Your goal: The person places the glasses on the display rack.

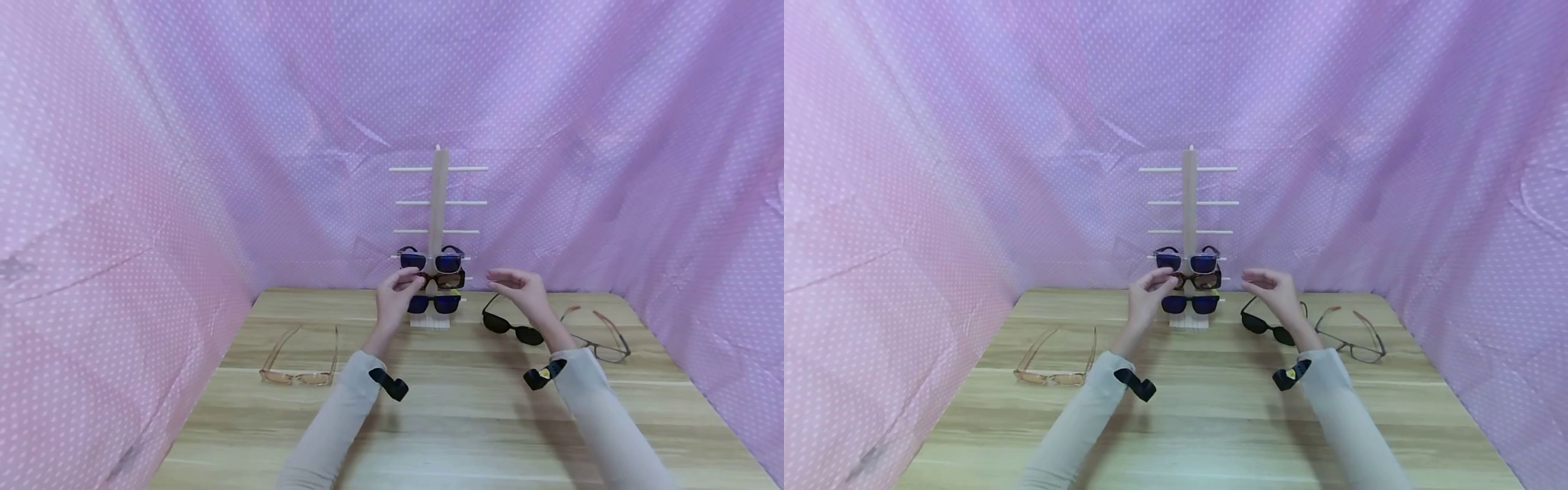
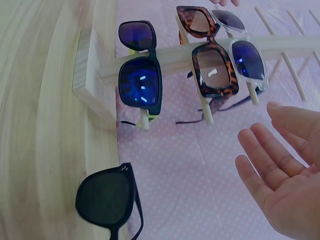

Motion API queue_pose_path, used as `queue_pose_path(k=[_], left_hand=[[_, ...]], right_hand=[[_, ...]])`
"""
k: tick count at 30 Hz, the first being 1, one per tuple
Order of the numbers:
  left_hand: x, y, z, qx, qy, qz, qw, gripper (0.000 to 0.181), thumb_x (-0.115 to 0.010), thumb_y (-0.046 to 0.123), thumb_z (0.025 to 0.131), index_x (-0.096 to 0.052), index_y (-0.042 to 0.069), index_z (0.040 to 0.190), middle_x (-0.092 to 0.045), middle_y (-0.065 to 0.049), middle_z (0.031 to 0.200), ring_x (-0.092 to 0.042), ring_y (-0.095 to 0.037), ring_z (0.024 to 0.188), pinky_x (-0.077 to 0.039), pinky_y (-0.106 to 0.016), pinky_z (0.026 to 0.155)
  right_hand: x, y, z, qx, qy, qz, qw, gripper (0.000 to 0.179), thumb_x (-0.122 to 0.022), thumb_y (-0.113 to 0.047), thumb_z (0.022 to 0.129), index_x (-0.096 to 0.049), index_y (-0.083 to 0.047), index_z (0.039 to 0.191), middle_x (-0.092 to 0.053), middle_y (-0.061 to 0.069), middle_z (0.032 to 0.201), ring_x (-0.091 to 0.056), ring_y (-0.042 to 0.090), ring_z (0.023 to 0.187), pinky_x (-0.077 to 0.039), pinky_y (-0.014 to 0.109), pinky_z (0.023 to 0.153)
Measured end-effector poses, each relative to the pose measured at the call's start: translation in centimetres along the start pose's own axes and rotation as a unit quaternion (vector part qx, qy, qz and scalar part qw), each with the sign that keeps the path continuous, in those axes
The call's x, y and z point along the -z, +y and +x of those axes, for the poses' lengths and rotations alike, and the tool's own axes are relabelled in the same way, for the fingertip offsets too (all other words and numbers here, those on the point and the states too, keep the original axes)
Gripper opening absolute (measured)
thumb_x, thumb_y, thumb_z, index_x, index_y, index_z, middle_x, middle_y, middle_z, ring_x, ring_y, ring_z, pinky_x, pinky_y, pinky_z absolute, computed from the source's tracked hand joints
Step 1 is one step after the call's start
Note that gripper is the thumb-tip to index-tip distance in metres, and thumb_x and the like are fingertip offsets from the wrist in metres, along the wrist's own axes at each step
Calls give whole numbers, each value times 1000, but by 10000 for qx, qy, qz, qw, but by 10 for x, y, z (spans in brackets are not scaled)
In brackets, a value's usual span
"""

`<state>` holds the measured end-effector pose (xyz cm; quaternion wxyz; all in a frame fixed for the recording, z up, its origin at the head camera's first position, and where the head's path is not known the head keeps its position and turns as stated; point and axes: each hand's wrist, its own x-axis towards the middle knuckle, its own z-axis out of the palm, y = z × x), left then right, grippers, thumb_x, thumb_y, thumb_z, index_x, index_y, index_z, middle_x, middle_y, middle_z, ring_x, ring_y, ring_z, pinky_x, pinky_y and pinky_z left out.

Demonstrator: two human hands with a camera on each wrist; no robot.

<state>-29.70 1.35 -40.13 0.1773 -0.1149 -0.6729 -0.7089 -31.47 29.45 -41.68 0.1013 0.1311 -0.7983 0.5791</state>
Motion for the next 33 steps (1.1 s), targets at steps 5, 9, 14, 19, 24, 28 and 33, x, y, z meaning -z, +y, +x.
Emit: queue_pose_path(k=[5, 9, 14, 19, 24, 28, 33], left_hand=[[-19, -32, -6, 44, -211, -8, 9998, 26, -72, -8, 89, -68, -17, 112, -70, -37, 104, -70, -49, 94, -52, -9, 73], [-31, -55, -11, 157, -301, -26, 9994, 25, -74, -5, 89, -70, -14, 112, -72, -34, 103, -73, -40, 93, -53, -10, 75], [-44, -69, -18, 248, -578, 50, 9980, 27, -77, -1, 88, -72, -8, 113, -75, -27, 103, -74, -32, 92, -57, -14, 78], [-56, -79, -26, 347, -1084, 175, 9933, 29, -73, -5, 89, -70, -11, 117, -73, -30, 105, -73, -40, 97, -56, -14, 79], [-63, -90, -33, 341, -1447, 308, 9884, 29, -68, -11, 90, -67, -15, 118, -70, -37, 106, -68, -50, 101, -60, -24, 84], [-70, -97, -37, 373, -1598, 437, 9855, 29, -67, -10, 91, -67, -14, 119, -70, -37, 108, -69, -48, 103, -60, -30, 88], [-80, -108, -36, 589, -1713, 355, 9828, 33, -69, -5, 92, -67, -8, 125, -70, -33, 116, -69, -41, 110, -59, -32, 94]], right_hand=[[8, 15, -15, 80, 104, 228, 9997, 42, -74, -11, 94, -63, 13, 127, -76, 14, 117, -69, -6, 98, -54, 11, 88], [16, 26, -26, 9, 284, 361, 9989, 41, -75, -10, 93, -64, 13, 126, -78, 0, 111, -70, -7, 96, -55, 11, 87], [29, 34, -34, -27, 474, 465, 9978, 42, -74, -10, 94, -63, 12, 127, -78, -10, 108, -69, -8, 96, -54, 9, 87], [41, 41, -42, 2, 602, 756, 9953, 41, -73, -5, 93, -61, 15, 128, -76, -17, 105, -70, -7, 97, -53, 9, 88], [50, 53, -49, -149, 757, 873, 9932, 38, -74, -3, 92, -64, 11, 127, -76, -18, 103, -70, -7, 95, -53, 7, 85], [57, 64, -51, -202, 755, 942, 9925, 42, -73, -2, 92, -61, 14, 129, -76, -18, 104, -70, -7, 94, -53, 7, 85], [65, 72, -54, -387, 665, 829, 9936, 38, -72, -2, 93, -64, 5, 130, -75, -20, 106, -69, -9, 96, -52, 6, 86]])
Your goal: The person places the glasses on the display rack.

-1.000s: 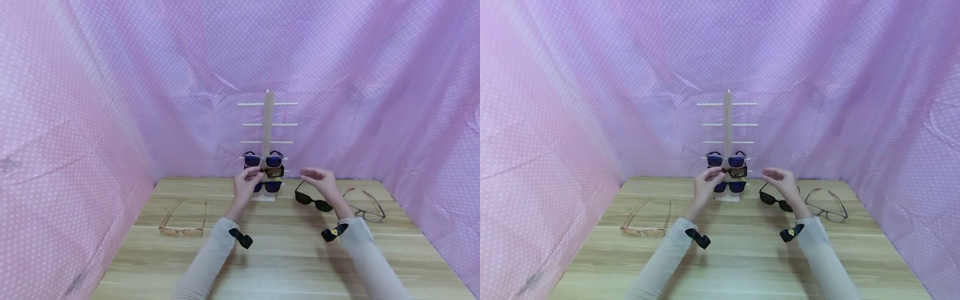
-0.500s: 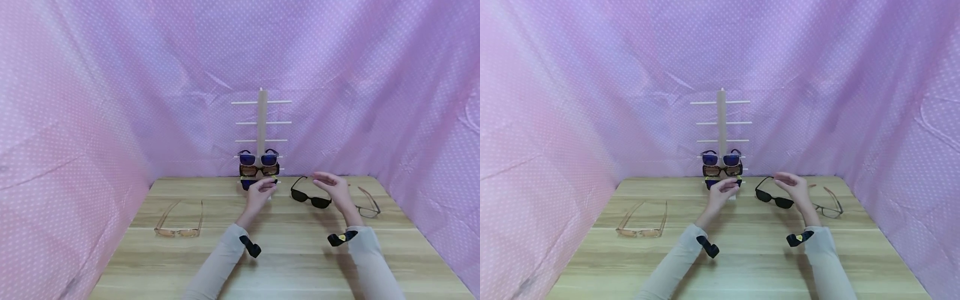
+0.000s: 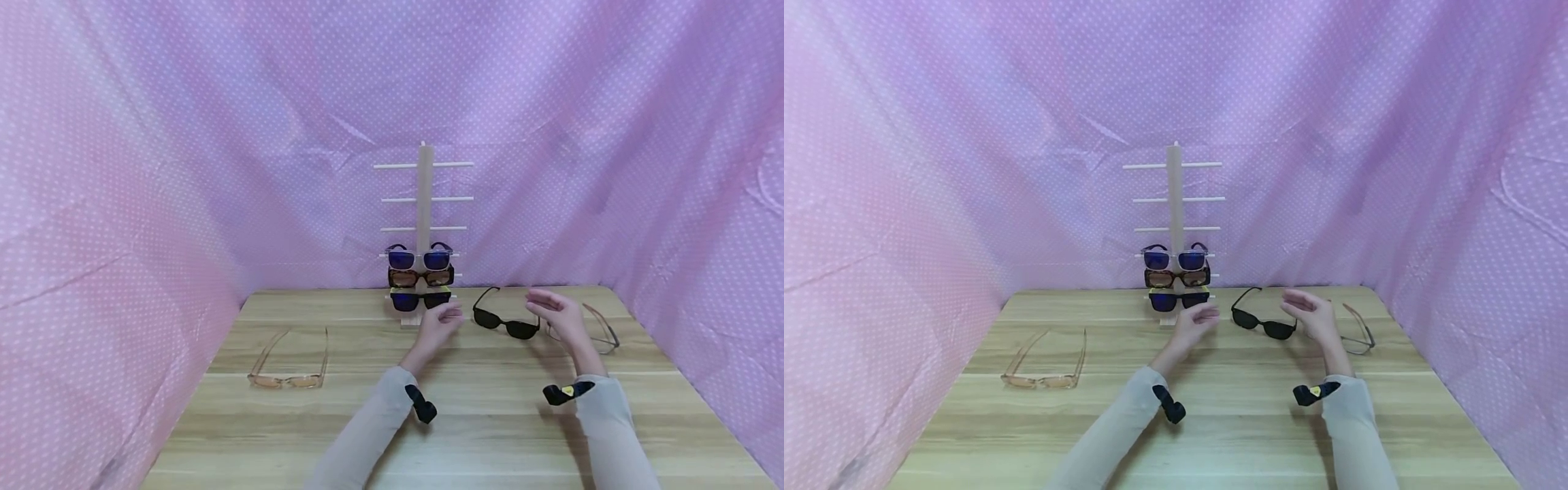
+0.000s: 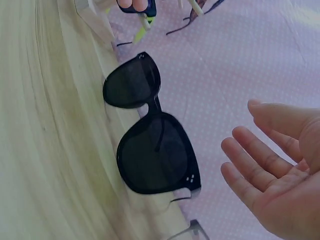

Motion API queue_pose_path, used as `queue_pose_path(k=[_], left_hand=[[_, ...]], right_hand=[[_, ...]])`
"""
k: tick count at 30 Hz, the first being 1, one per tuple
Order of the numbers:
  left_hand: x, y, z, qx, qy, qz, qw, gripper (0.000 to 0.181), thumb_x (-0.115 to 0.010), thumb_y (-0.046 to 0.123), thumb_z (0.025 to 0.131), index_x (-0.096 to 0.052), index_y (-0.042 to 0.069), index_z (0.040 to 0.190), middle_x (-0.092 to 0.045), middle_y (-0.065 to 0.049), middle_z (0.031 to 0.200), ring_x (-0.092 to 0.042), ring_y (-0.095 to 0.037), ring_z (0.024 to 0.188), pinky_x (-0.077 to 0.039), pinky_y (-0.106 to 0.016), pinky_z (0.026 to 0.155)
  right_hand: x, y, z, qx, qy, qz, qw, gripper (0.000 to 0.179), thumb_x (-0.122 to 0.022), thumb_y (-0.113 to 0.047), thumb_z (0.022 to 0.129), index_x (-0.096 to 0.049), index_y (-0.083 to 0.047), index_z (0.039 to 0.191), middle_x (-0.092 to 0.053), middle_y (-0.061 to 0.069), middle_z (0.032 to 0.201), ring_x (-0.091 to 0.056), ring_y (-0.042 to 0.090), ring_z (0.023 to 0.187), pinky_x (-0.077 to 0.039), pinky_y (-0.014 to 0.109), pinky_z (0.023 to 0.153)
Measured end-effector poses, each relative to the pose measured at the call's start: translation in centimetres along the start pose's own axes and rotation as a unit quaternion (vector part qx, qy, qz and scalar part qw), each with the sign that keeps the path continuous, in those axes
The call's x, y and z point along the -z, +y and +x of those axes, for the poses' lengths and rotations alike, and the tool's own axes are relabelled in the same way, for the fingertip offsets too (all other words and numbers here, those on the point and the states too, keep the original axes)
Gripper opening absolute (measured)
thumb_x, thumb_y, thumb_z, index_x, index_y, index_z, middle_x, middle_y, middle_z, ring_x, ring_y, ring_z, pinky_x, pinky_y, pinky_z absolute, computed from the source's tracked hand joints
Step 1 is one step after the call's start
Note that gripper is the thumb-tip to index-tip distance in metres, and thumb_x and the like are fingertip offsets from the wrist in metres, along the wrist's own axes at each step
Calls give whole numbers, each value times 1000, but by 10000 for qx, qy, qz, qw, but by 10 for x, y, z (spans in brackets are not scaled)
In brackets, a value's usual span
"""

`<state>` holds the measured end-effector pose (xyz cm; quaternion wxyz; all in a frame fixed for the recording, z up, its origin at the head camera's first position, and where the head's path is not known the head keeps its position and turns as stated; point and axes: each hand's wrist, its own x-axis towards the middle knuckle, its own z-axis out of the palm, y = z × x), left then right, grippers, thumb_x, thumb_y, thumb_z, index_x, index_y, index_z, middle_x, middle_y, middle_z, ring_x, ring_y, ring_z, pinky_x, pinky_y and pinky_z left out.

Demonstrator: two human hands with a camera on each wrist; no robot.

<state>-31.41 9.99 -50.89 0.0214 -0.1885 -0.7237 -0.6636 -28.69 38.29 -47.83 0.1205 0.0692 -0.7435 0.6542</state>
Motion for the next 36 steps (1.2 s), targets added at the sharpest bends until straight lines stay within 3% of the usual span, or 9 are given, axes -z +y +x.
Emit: queue_pose_path(k=[7, 11, 17, 20, 24, 26, 28, 32, 36], left_hand=[[-10, -15, 12, 286, -177, -354, 9988, 42, -70, -1, 93, -63, -5, 133, -63, -32, 131, -66, -40, 118, -58, -35, 98], [-14, -21, 17, 464, -174, -412, 9979, 46, -70, -1, 93, -61, -1, 137, -60, -30, 137, -64, -39, 122, -57, -37, 100], [-17, -25, 22, 607, -132, -470, 9970, 49, -68, -4, 93, -55, -6, 141, -59, -30, 138, -62, -41, 125, -55, -43, 104], [-20, -21, 24, 657, -167, -533, 9963, 49, -66, -3, 94, -53, -9, 141, -58, -32, 139, -60, -43, 126, -53, -45, 106], [-22, -25, 26, 828, -223, -646, 9942, 50, -66, 2, 96, -52, -7, 143, -60, -29, 137, -61, -39, 126, -55, -41, 103], [-23, -29, 26, 913, -245, -699, 9931, 49, -66, 5, 97, -53, -5, 143, -63, -26, 136, -62, -35, 126, -56, -38, 100], [-24, -38, 28, 973, -270, -705, 9924, 49, -66, 7, 98, -53, -4, 144, -63, -23, 137, -61, -32, 127, -57, -35, 99], [-24, -40, 29, 1002, -258, -816, 9913, 47, -65, 6, 98, -55, -4, 142, -64, -22, 136, -61, -31, 127, -56, -36, 99], [-23, -36, 31, 982, -259, -910, 9907, 47, -67, 7, 97, -56, -5, 141, -65, -22, 134, -63, -31, 124, -56, -43, 100]], right_hand=[[7, 6, -2, -382, 1, -362, 9986, 51, -73, -6, 94, -55, 11, 138, -72, -23, 108, -66, -11, 99, -51, 5, 85], [10, 10, -3, -592, -13, -482, 9971, 50, -74, -7, 93, -57, 7, 138, -72, -25, 108, -65, -12, 99, -52, 6, 83], [16, 11, -6, -588, -61, -673, 9960, 50, -74, -8, 94, -57, 6, 139, -70, -26, 109, -63, -13, 102, -52, 6, 85], [21, 8, -9, -674, -127, -967, 9929, 55, -73, -10, 95, -53, 8, 142, -70, -20, 117, -61, -15, 104, -50, 5, 86], [25, 5, -12, -860, -261, -1312, 9873, 59, -73, -14, 95, -48, 9, 145, -66, 8, 137, -58, -16, 104, -49, 5, 87], [27, 5, -14, -922, -291, -1332, 9864, 61, -74, -14, 95, -48, 10, 144, -64, 13, 140, -58, -16, 103, -49, 6, 87], [29, 4, -17, -933, -347, -1294, 9866, 62, -75, -14, 94, -48, 11, 144, -66, 10, 136, -61, -14, 101, -51, 6, 86], [33, 7, -19, -943, -427, -1245, 9868, 63, -76, -14, 93, -49, 12, 143, -70, 2, 130, -63, -13, 98, -52, 8, 85], [35, 10, -16, -900, -562, -1220, 9868, 63, -76, -12, 92, -48, 13, 142, -72, 6, 127, -65, -11, 98, -54, 10, 84]])
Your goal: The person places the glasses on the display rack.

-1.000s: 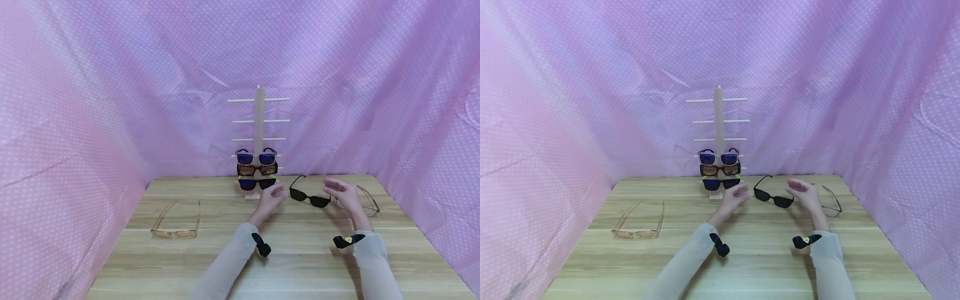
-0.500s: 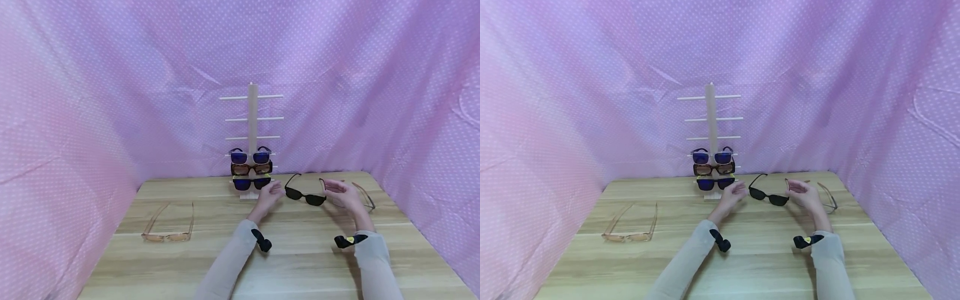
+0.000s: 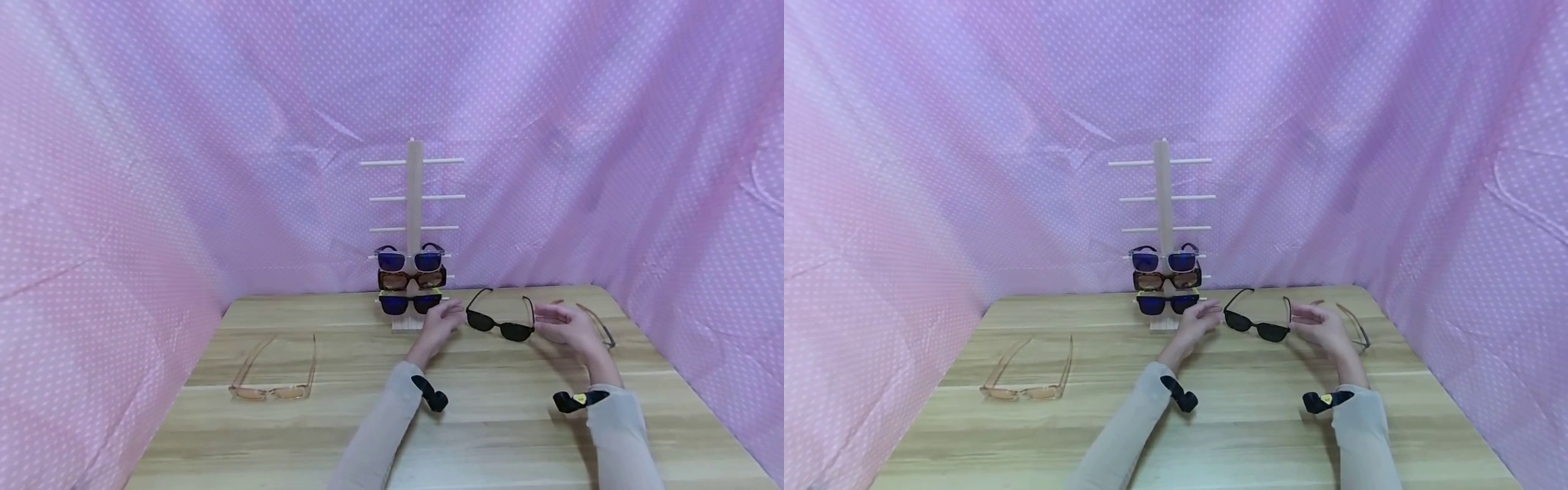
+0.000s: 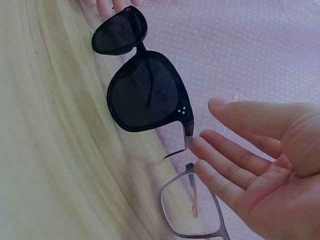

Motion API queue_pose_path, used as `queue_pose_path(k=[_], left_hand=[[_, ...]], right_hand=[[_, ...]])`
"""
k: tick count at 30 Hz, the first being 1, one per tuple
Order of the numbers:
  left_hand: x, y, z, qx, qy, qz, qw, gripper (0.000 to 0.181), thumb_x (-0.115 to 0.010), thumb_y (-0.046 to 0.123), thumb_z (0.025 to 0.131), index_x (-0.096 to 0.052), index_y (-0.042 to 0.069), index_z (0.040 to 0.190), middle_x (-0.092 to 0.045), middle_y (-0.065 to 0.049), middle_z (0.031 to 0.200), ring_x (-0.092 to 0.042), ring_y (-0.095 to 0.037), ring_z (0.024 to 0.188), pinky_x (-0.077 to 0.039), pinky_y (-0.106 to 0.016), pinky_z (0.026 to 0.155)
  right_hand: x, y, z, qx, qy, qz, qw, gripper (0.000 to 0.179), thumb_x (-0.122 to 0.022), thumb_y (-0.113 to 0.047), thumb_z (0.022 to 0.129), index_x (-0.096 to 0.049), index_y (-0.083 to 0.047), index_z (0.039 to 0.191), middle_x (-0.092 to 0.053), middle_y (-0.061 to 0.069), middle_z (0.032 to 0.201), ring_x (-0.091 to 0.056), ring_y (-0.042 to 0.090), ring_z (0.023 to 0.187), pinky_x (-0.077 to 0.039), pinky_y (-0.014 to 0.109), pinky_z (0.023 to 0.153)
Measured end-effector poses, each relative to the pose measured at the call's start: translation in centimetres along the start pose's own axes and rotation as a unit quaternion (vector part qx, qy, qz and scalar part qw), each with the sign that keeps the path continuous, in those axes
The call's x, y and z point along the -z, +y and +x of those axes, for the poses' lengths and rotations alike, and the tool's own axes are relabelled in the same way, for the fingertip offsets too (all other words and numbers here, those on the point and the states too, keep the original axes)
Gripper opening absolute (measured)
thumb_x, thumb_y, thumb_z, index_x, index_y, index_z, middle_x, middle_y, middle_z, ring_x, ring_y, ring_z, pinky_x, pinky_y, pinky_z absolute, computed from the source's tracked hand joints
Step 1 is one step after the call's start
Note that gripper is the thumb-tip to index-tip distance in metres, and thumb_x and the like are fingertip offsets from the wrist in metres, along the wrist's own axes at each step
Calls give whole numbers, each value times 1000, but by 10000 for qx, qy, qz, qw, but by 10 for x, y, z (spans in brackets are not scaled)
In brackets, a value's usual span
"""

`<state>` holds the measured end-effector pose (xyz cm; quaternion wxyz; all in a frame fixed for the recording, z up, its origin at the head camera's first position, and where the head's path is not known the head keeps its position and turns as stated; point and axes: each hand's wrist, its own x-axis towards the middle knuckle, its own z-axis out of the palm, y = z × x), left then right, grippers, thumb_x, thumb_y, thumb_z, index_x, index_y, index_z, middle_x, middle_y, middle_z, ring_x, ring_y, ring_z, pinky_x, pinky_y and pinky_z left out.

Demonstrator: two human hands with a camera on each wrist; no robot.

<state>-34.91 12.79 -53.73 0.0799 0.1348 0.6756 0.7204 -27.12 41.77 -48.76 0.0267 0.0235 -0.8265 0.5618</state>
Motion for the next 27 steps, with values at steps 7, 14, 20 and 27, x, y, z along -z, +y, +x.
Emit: queue_pose_path(k=[7, 14, 20, 27], left_hand=[[2, -1, 1, 239, -280, 74, 9993, 46, -66, 8, 98, -57, -1, 141, -66, -18, 134, -64, -26, 122, -54, -43, 104], [0, -7, -1, 165, -437, 211, 9987, 43, -66, 8, 98, -59, 2, 140, -66, -19, 134, -63, -28, 123, -56, -38, 102], [-6, -10, -5, 120, -271, 173, 9994, 43, -70, 5, 94, -63, 3, 137, -70, -18, 127, -67, -22, 116, -58, -28, 94], [-5, -13, -4, -222, 102, 239, 9994, 36, -72, 2, 92, -70, 2, 128, -73, -18, 118, -70, -18, 107, -58, -22, 88]], right_hand=[[-1, 2, 3, -109, -175, 80, 9998, 60, -75, -8, 93, -48, 15, 141, -71, 18, 125, -68, -7, 96, -56, 13, 83], [-1, 6, 3, -205, -81, -135, 9997, 61, -78, -13, 91, -52, 13, 140, -72, 17, 125, -69, -7, 95, -55, 11, 82], [-3, 10, 4, -117, -214, -71, 9997, 60, -76, -9, 91, -50, 15, 139, -65, 27, 130, -68, -6, 98, -55, 11, 84], [-11, 12, 9, 115, -265, -30, 9996, 54, -75, -7, 91, -54, 17, 134, -75, 11, 121, -65, -10, 100, -53, 9, 85]])
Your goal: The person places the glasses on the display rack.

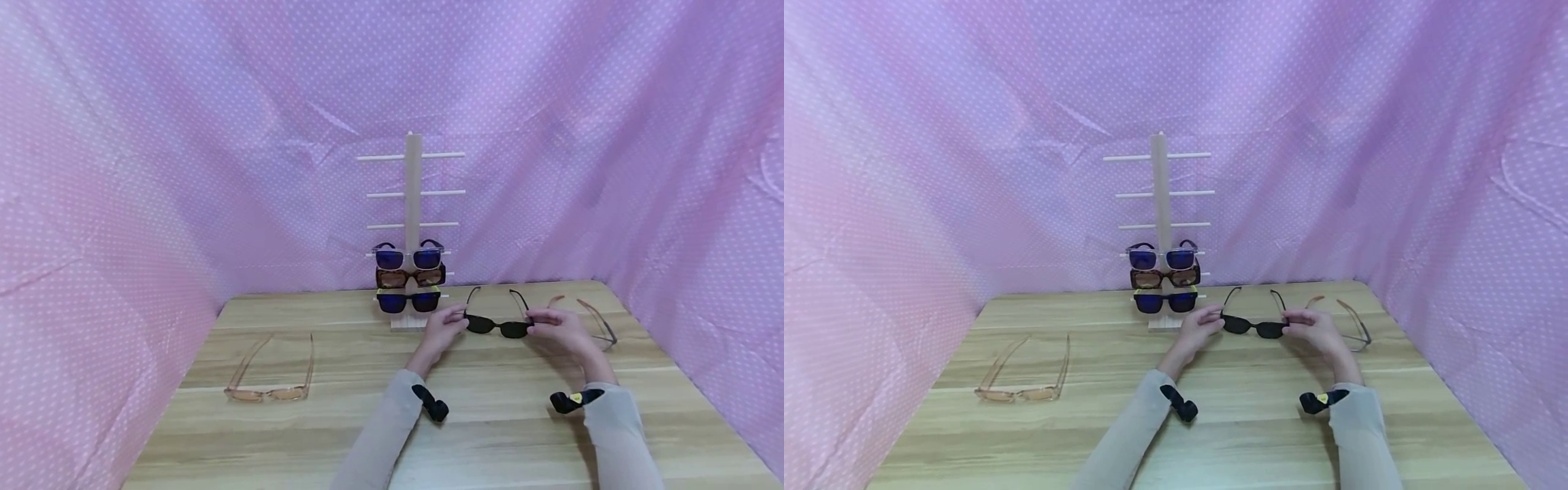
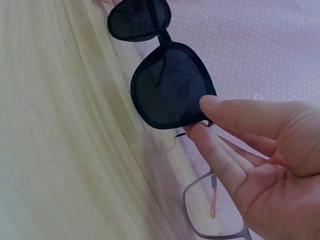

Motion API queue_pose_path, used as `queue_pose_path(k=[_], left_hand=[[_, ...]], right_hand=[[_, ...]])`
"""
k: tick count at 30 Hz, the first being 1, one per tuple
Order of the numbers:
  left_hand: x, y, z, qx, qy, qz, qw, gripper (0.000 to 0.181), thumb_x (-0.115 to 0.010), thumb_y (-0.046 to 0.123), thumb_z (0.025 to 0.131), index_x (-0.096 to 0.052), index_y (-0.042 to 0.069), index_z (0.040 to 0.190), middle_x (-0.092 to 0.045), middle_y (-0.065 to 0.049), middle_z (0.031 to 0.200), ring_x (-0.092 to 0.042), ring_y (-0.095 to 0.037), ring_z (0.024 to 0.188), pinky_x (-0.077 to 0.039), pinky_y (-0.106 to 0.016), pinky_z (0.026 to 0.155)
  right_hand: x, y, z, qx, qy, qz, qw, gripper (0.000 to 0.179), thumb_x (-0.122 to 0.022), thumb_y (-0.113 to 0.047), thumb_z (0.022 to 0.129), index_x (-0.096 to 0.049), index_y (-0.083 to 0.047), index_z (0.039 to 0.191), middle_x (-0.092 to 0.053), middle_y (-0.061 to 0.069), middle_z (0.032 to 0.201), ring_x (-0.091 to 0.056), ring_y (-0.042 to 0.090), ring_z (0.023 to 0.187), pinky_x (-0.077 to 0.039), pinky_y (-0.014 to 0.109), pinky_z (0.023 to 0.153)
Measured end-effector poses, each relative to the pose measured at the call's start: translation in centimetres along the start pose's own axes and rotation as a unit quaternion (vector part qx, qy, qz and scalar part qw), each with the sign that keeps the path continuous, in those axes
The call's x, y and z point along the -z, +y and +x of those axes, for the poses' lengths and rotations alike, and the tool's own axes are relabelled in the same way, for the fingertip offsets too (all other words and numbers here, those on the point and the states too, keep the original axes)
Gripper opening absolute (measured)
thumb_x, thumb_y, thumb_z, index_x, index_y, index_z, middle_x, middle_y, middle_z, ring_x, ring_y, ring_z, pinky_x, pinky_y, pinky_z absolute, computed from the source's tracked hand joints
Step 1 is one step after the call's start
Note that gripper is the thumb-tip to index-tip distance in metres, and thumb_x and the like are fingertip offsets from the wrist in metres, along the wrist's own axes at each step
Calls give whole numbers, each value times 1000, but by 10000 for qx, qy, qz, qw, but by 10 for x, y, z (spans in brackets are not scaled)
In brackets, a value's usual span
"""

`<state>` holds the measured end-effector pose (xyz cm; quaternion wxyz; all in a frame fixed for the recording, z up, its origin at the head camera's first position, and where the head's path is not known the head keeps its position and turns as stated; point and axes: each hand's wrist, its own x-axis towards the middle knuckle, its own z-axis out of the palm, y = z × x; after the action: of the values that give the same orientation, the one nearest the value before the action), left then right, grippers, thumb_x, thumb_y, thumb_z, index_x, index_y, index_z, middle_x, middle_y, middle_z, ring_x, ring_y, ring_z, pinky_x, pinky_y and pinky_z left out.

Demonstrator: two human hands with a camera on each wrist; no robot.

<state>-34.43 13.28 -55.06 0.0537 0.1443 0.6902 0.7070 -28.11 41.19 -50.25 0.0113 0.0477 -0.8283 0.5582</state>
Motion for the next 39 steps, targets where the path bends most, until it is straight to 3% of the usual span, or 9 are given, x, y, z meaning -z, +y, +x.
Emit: queue_pose_path(k=[3, 7, 13, 19, 23, 26, 39], left_hand=[[3, -1, 0, -111, 109, -26, 9999, 32, -73, 1, 91, -72, 0, 123, -74, -20, 115, -70, -16, 103, -57, -20, 86], [7, 0, 0, -138, 119, -52, 9998, 29, -75, 2, 90, -74, -2, 118, -74, -22, 110, -67, -9, 93, -55, -15, 80], [10, 0, -1, -42, 149, 76, 9999, 22, -74, 4, 92, -77, 3, 113, -75, -17, 107, -61, -2, 86, -51, -13, 76], [12, 1, -3, 107, 106, -58, 9999, 22, -73, 5, 93, -77, 3, 114, -75, -10, 103, -62, -3, 85, -55, -16, 76], [14, 1, -4, 235, 4, -263, 9994, 22, -72, 4, 94, -76, 1, 115, -74, -11, 107, -63, -4, 87, -60, -23, 82], [14, 0, -4, 300, -26, -398, 9988, 23, -72, 4, 94, -76, 0, 116, -75, -12, 111, -65, -4, 90, -61, -26, 86], [14, -1, -4, 424, -49, -498, 9978, 23, -71, 2, 94, -75, -2, 116, -76, -13, 108, -69, -5, 85, -61, -23, 83]], right_hand=[[-2, 0, 1, 52, 20, -64, 10000, 51, -75, -7, 92, -56, 15, 134, -74, 11, 121, -65, -10, 100, -52, 8, 85], [-5, 0, 2, 133, 31, -226, 9997, 49, -75, -9, 92, -59, 12, 132, -69, 23, 126, -65, -10, 100, -50, 7, 86], [-6, 3, 5, 33, -124, -202, 9997, 47, -74, -7, 92, -59, 13, 132, -66, 29, 127, -66, -8, 98, -52, 9, 86], [-6, 12, 7, -269, -273, 406, 9984, 50, -73, -3, 92, -55, 14, 135, -74, 10, 121, -70, -5, 95, -56, 14, 85], [-7, 18, 7, -407, -472, 1308, 9895, 49, -69, 3, 93, -51, 16, 136, -78, -6, 110, -73, 4, 95, -60, 19, 84], [-7, 21, 7, -488, -567, 1666, 9832, 48, -67, 4, 94, -51, 15, 138, -76, -11, 109, -73, 6, 96, -60, 20, 86], [-4, 24, 6, -577, -582, 1742, 9813, 47, -66, 1, 96, -53, 10, 139, -73, -12, 117, -71, 4, 102, -57, 18, 91]])
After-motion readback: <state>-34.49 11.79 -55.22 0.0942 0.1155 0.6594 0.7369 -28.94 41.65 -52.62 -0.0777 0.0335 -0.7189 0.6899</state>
